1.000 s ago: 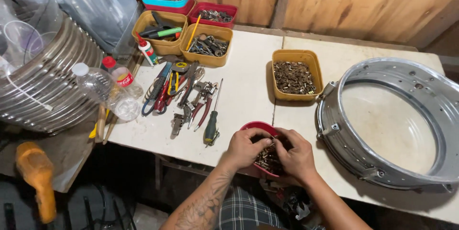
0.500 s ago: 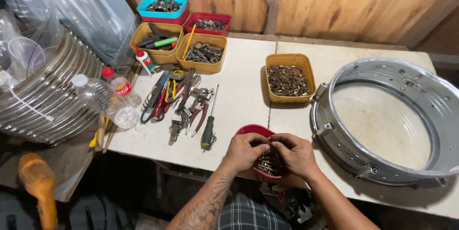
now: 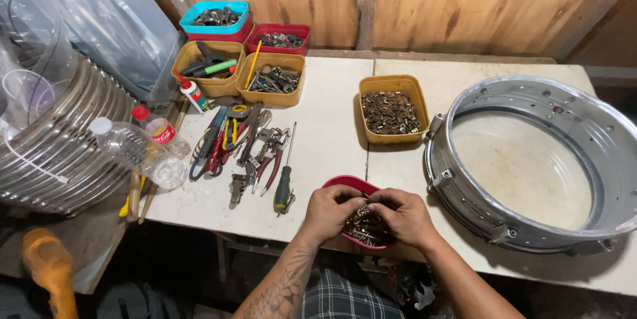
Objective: Sorting through small metal screws and lugs in a bowl at a repair bench
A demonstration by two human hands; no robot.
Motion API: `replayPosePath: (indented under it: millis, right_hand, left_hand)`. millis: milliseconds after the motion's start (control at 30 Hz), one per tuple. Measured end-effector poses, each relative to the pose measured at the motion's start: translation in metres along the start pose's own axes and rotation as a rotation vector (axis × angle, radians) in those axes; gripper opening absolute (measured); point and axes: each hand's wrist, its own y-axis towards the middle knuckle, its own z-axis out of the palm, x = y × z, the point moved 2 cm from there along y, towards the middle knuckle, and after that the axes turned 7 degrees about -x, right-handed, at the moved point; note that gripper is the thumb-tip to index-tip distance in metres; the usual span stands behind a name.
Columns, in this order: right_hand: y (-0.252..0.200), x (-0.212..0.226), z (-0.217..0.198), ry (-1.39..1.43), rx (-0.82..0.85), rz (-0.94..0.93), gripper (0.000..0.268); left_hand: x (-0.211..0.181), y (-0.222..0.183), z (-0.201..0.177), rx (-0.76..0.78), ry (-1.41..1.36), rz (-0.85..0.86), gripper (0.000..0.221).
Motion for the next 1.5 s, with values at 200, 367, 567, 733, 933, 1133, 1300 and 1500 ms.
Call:
replayPosePath:
  millis: [200,367,567,733,933,1133,1300,1500]
  right_hand:
    - [0.003,-0.006,-0.002,0.017,0.024,0.042,0.016]
    - [0.006,-0.008,-0.004,0.042,0.038,0.043,0.017]
    - [0.007,-0.012,-0.007,0.082,0.021,0.071,0.018]
    - [0.005,-0.005,-0.007,0.064,0.042,0.065,0.022]
    - [0.003,0.008,-0.005,0.056,0.032,0.066,0.022]
    - [0.002,0.004,-0.004,0.018,0.03,0.028,0.021]
    - [0.001,0.004,-0.003,0.007,0.03,0.025,0.017]
    - [0.001,0.007,-0.004,0.018,0.063,-0.035,0.02]
  left_hand:
    - [-0.003,0.001,-0.002,0.026,-0.014,-0.002,0.022]
    - [-0.007,0.004,-0.003,0.069,-0.012,-0.001,0.021]
    - [-0.006,0.004,-0.003,0.102,-0.041,-0.008,0.023]
    - [-0.02,-0.001,-0.005,0.116,-0.079,-0.041,0.024]
    - [-0.004,0.004,-0.004,0.138,-0.026,-0.039,0.024]
    - [-0.003,0.001,-0.002,0.096,-0.044,-0.043,0.025]
    - [-0.009,0.0,-0.003,0.092,-0.044,-0.048,0.026]
    - [-0.002,0.001,-0.002,0.074,-0.031,-0.028,0.025]
